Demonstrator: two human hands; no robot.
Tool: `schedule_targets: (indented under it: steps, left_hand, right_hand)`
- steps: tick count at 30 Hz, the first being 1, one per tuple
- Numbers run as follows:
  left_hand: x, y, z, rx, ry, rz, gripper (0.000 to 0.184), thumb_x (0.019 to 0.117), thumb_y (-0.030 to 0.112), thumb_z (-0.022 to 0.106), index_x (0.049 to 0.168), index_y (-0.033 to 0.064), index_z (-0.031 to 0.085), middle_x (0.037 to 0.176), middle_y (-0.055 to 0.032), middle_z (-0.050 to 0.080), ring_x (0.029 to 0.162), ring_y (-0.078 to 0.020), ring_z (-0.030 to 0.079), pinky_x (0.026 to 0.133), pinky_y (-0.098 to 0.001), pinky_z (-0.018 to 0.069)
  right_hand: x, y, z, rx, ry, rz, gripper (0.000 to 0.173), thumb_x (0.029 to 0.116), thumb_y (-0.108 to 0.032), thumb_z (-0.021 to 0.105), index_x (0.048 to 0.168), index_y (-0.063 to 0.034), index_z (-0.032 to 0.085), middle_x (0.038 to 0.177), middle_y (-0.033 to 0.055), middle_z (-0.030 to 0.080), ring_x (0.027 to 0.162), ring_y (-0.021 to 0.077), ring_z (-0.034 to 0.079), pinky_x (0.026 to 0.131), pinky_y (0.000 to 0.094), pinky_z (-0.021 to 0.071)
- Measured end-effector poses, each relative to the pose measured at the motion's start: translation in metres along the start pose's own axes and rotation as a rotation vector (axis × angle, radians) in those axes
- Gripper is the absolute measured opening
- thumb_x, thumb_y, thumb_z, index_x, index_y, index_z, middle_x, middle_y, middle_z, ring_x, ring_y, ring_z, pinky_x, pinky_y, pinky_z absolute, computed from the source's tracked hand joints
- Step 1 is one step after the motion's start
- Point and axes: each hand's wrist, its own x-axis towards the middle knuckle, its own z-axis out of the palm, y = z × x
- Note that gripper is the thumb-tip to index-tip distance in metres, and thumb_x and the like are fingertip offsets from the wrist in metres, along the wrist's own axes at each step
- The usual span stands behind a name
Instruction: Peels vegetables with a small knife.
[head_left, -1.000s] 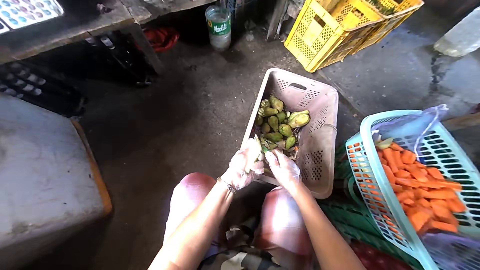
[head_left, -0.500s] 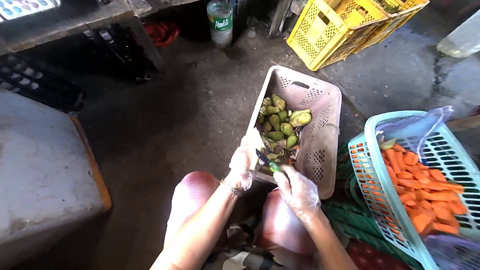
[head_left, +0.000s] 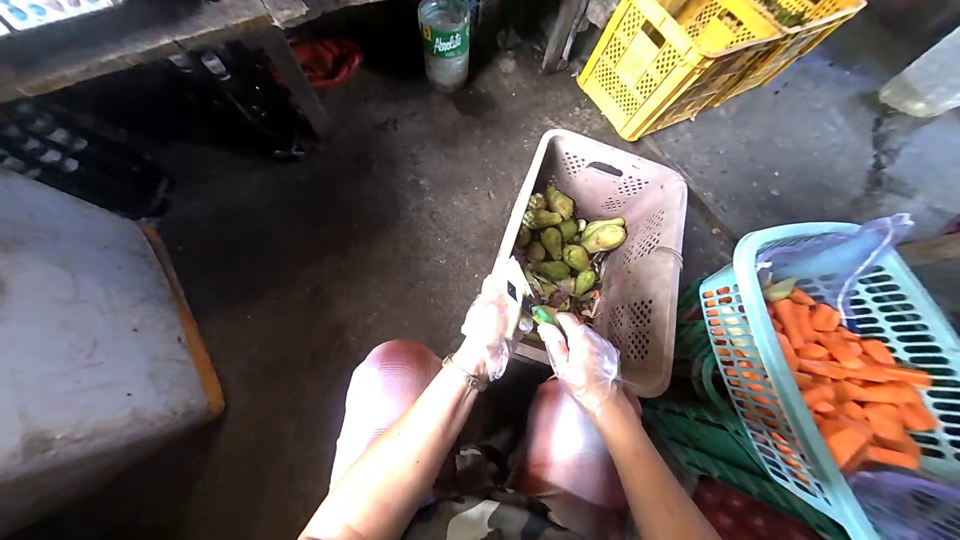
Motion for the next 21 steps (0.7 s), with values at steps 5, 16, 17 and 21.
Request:
schedule_targets:
  steps: [5,16,17,21]
  left_hand:
    - [-0.001,-0.006,-0.005,-0.063,-0.162,-0.077,0.030,0.1127,0.030,0.030,0.108,0.0072,0.049,0.070,-0.0058,0.055,0.047,-0.0105,0.053,0.044,-0.0212,0.0486]
    - [0.003,0.000,-0.011,-0.104,-0.375,-0.212,0.049,0.1095,0.047,0.030,0.103,0.0066,0.057,0.079,-0.0074,0.063,0.054,-0.0102,0.059,0.048,-0.0207,0.0518]
    - [0.002,0.001,-0.012,-0.087,-0.411,-0.212,0.053,0.1089,0.050,0.030,0.102,0.0062,0.057,0.079,-0.0070,0.062,0.054,-0.0095,0.059,0.048,-0.0197,0.0519]
    - [-0.005,0.002,-0.005,0.485,-0.352,0.145,0.008,0.0980,0.005,0.054,0.105,0.0068,0.055,0.063,0.0033,0.057,0.048,-0.0033,0.052,0.048,-0.0180,0.0459]
  right_hand:
    - [0.039,0.011,-0.010,-0.034,-0.236,0.292,0.055,0.1109,-0.046,0.035,0.138,-0.0043,0.059,0.130,0.0229,0.065,0.125,0.0379,0.062,0.104,0.0574,0.0462]
    - [0.008,0.027,-0.022,0.475,-0.081,0.250,0.039,0.1116,-0.033,0.038,0.122,-0.0112,0.068,0.094,0.0042,0.066,0.084,0.0117,0.061,0.081,0.0352,0.0497]
    - [0.006,0.027,-0.023,0.510,-0.082,0.238,0.038,0.1117,-0.033,0.038,0.120,-0.0114,0.069,0.091,0.0025,0.065,0.081,0.0099,0.060,0.079,0.0334,0.0495]
    - [0.001,0.026,-0.031,0.613,-0.093,0.190,0.039,0.1116,-0.033,0.036,0.106,-0.0136,0.070,0.075,-0.0060,0.055,0.065,0.0038,0.050,0.065,0.0268,0.0451]
